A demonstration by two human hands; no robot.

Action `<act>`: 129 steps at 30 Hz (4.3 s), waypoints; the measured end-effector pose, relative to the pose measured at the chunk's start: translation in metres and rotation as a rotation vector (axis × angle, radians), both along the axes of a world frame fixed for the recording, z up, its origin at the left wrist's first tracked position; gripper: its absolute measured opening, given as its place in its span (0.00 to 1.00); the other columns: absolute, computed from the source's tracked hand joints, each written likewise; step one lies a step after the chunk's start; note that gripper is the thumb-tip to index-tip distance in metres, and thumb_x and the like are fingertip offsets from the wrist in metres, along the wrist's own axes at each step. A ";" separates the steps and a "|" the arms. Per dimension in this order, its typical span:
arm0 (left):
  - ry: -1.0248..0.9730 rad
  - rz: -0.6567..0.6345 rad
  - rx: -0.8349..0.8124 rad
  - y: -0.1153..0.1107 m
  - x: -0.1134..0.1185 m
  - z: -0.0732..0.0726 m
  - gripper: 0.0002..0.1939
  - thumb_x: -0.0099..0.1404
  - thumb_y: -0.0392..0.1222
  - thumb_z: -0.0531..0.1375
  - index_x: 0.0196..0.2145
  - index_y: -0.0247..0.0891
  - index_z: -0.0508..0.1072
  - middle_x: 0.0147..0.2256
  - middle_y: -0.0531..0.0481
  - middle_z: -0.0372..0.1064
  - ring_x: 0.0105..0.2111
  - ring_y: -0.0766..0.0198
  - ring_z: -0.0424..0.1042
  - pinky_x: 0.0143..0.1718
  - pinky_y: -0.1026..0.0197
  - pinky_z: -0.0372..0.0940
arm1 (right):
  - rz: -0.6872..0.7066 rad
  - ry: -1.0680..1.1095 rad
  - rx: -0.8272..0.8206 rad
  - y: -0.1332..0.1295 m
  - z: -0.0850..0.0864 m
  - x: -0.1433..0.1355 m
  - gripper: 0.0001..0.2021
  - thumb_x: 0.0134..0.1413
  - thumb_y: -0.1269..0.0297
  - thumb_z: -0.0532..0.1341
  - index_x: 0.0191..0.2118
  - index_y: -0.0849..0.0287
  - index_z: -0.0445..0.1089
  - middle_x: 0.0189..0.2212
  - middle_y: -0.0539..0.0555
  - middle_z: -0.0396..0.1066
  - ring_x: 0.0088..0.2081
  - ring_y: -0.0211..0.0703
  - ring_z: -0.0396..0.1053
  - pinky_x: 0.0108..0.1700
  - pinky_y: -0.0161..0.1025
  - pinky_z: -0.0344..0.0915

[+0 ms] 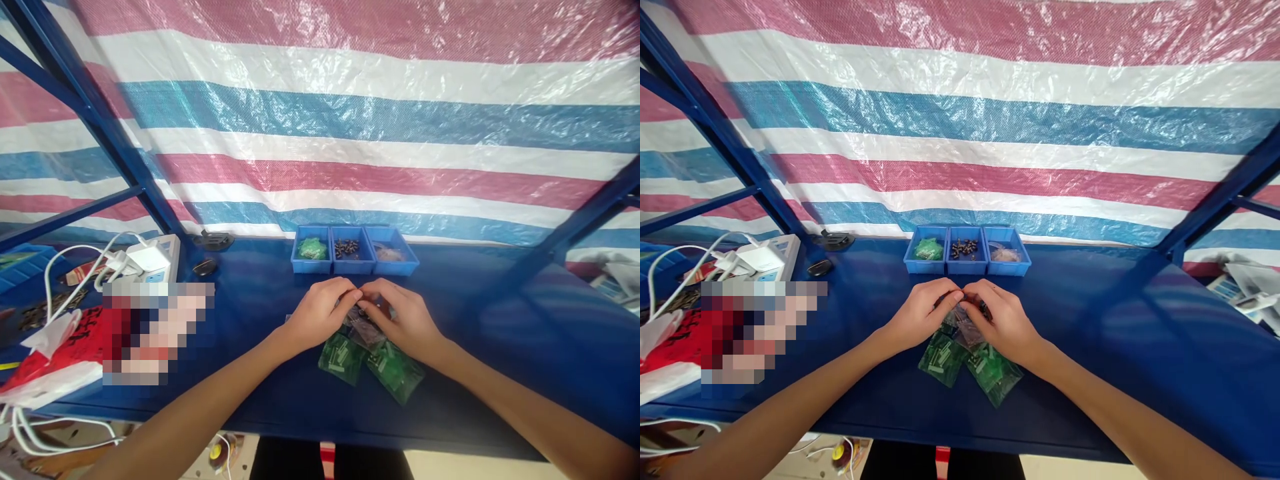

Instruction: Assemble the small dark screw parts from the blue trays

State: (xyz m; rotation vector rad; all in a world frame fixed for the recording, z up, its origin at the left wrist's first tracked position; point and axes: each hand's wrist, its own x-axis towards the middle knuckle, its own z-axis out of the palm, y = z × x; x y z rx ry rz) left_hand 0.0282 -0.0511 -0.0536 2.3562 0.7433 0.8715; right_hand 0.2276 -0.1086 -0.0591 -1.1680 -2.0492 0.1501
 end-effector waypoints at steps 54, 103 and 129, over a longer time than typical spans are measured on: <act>0.259 -0.022 0.401 0.012 -0.014 -0.004 0.13 0.76 0.42 0.50 0.47 0.39 0.74 0.40 0.48 0.72 0.38 0.63 0.73 0.34 0.63 0.64 | -0.085 -0.215 -0.005 0.022 -0.005 0.033 0.13 0.69 0.68 0.50 0.47 0.57 0.72 0.42 0.60 0.71 0.41 0.51 0.72 0.42 0.47 0.70; 0.048 0.004 0.291 -0.005 -0.002 -0.010 0.11 0.77 0.43 0.52 0.52 0.41 0.68 0.46 0.47 0.71 0.38 0.65 0.74 0.31 0.65 0.66 | 0.078 0.436 -0.574 -0.001 0.010 0.003 0.12 0.64 0.50 0.62 0.40 0.54 0.71 0.29 0.48 0.67 0.28 0.39 0.63 0.30 0.36 0.63; 0.115 0.048 0.093 0.006 -0.011 0.008 0.18 0.79 0.49 0.47 0.39 0.39 0.71 0.34 0.50 0.67 0.32 0.64 0.69 0.34 0.62 0.61 | 0.050 -0.075 0.106 0.015 0.007 0.003 0.06 0.71 0.68 0.54 0.44 0.56 0.68 0.38 0.56 0.72 0.38 0.46 0.71 0.40 0.41 0.69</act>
